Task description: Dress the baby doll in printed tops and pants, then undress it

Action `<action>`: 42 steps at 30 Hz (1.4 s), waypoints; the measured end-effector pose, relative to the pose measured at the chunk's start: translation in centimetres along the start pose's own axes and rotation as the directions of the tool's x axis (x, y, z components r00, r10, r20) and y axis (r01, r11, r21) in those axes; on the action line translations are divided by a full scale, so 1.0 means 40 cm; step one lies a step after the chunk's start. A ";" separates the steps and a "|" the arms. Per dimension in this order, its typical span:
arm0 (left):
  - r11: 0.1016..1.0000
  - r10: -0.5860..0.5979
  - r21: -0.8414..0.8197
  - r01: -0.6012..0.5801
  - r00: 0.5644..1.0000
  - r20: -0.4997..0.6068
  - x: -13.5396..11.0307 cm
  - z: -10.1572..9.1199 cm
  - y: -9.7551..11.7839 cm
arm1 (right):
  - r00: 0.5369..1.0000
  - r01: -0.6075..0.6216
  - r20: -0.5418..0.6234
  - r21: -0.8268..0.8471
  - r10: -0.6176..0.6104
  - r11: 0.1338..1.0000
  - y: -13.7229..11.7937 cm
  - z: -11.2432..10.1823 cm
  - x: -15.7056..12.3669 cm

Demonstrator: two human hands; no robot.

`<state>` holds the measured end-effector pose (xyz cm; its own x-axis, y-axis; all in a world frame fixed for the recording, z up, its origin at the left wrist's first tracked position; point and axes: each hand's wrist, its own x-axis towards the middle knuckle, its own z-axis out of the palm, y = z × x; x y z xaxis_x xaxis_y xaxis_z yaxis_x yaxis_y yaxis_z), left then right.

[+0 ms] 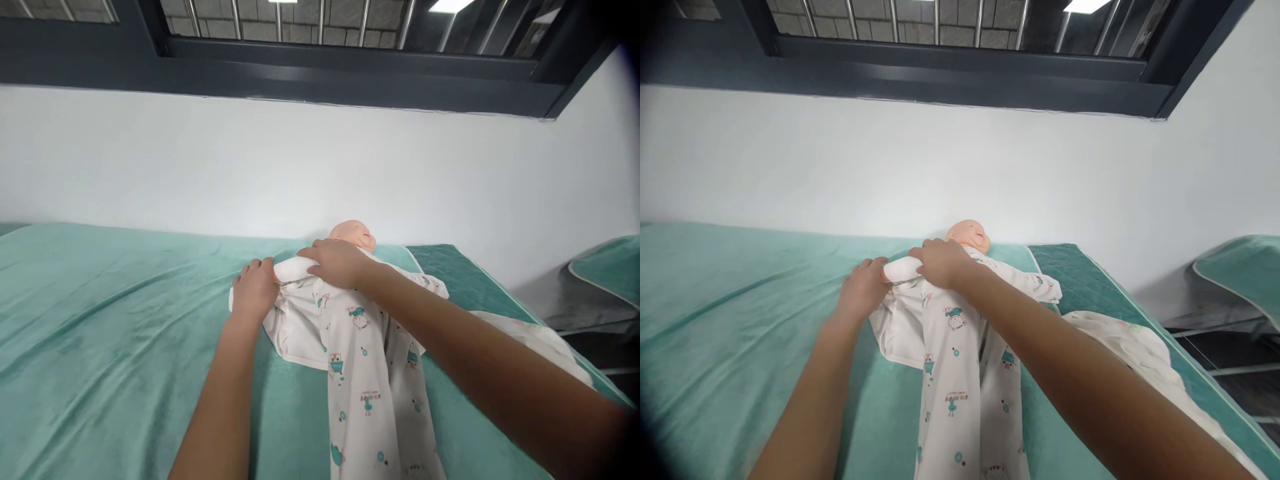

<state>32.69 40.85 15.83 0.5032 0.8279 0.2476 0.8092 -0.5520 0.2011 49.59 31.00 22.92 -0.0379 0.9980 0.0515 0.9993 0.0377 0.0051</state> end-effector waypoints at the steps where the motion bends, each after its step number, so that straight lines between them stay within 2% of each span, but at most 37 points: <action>1: 0.999 0.039 0.031 -0.039 0.999 -0.016 -0.002 0.001 0.007 | 1.000 0.010 0.005 -0.006 -0.010 1.000 -0.010 0.009 0.010; 3: 0.990 0.133 0.043 -0.133 0.991 -0.015 -0.006 0.004 0.022 | 1.000 0.026 0.006 -0.018 -0.026 0.999 -0.031 0.023 0.027; 6: 0.969 0.243 -0.046 -0.242 0.970 0.027 -0.005 0.012 0.034 | 1.000 -0.015 -0.005 -0.005 0.015 1.000 -0.051 0.026 0.027; 9: 0.956 0.275 -0.107 -0.273 0.961 0.006 -0.001 0.015 0.029 | 0.981 -0.115 -0.139 0.153 0.136 0.981 -0.032 0.026 -0.027; 11: 0.959 0.261 -0.113 -0.258 0.965 0.012 0.001 0.015 0.024 | 0.913 -0.195 -0.284 0.326 0.292 0.925 0.011 0.044 -0.088; 13: 0.969 0.225 -0.106 -0.222 0.974 0.022 -0.001 0.014 0.022 | 0.790 -0.288 -0.383 0.457 0.479 0.841 0.072 0.085 -0.156; 15: 0.977 0.196 -0.094 -0.193 0.980 0.019 -0.003 0.012 0.022 | 0.688 -0.374 -0.408 0.509 0.600 0.775 0.135 0.143 -0.212; 17: 0.982 0.174 -0.075 -0.173 0.985 0.012 -0.005 0.010 0.025 | 0.677 -0.434 -0.407 0.452 0.613 0.779 0.182 0.200 -0.249; 19: 0.986 0.157 -0.050 -0.157 0.988 0.008 -0.006 0.007 0.028 | 0.691 -0.487 -0.391 0.369 0.607 0.792 0.207 0.235 -0.265; 22: 0.993 0.118 -0.014 -0.118 0.993 0.020 -0.004 0.004 0.033 | 0.692 -0.539 -0.382 0.292 0.613 0.790 0.219 0.244 -0.266; 23: 0.995 0.100 -0.001 -0.100 0.995 0.029 -0.002 0.004 0.034 | 0.673 -0.563 -0.381 0.292 0.634 0.773 0.221 0.240 -0.265; 27: 0.999 0.037 0.037 -0.039 0.998 0.054 0.000 -0.001 0.046 | 0.549 -0.657 -0.361 0.371 0.754 0.656 0.235 0.230 -0.262; 29: 0.999 0.040 -0.014 -0.040 0.999 0.016 -0.009 -0.016 0.064 | 0.532 -0.653 -0.353 0.407 0.770 0.638 0.240 0.234 -0.260; 31: 0.981 0.100 -0.161 -0.105 0.994 -0.034 -0.027 -0.040 0.099 | 0.524 -0.642 -0.346 0.440 0.778 0.628 0.242 0.242 -0.255; 33: 0.912 0.211 -0.345 -0.220 0.975 -0.066 -0.050 -0.065 0.150 | 0.512 -0.637 -0.335 0.470 0.791 0.611 0.242 0.249 -0.248; 36: 0.784 0.405 -0.484 -0.388 0.911 -0.075 -0.070 -0.092 0.253 | 0.498 -0.631 -0.319 0.504 0.806 0.590 0.245 0.254 -0.240; 37: 0.769 0.453 -0.472 -0.430 0.889 -0.072 -0.067 -0.097 0.291 | 0.494 -0.629 -0.313 0.516 0.811 0.582 0.246 0.253 -0.238; 39: 0.798 0.519 -0.346 -0.494 0.854 -0.024 -0.046 -0.100 0.371 | 0.484 -0.627 -0.304 0.534 0.820 0.568 0.248 0.252 -0.238; 41: 0.830 0.556 -0.136 -0.541 0.818 0.148 -0.011 -0.093 0.451 | 0.486 -0.623 -0.297 0.542 0.822 0.564 0.250 0.249 -0.240; 42: 0.814 0.566 -0.040 -0.580 0.775 0.280 0.008 -0.086 0.489 | 0.489 -0.620 -0.295 0.545 0.821 0.565 0.250 0.248 -0.241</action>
<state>47.63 30.00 23.09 0.9331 0.3573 0.0403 0.3547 -0.9331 0.0583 59.96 22.26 12.57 0.8010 0.5036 0.3237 0.5896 -0.5694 -0.5729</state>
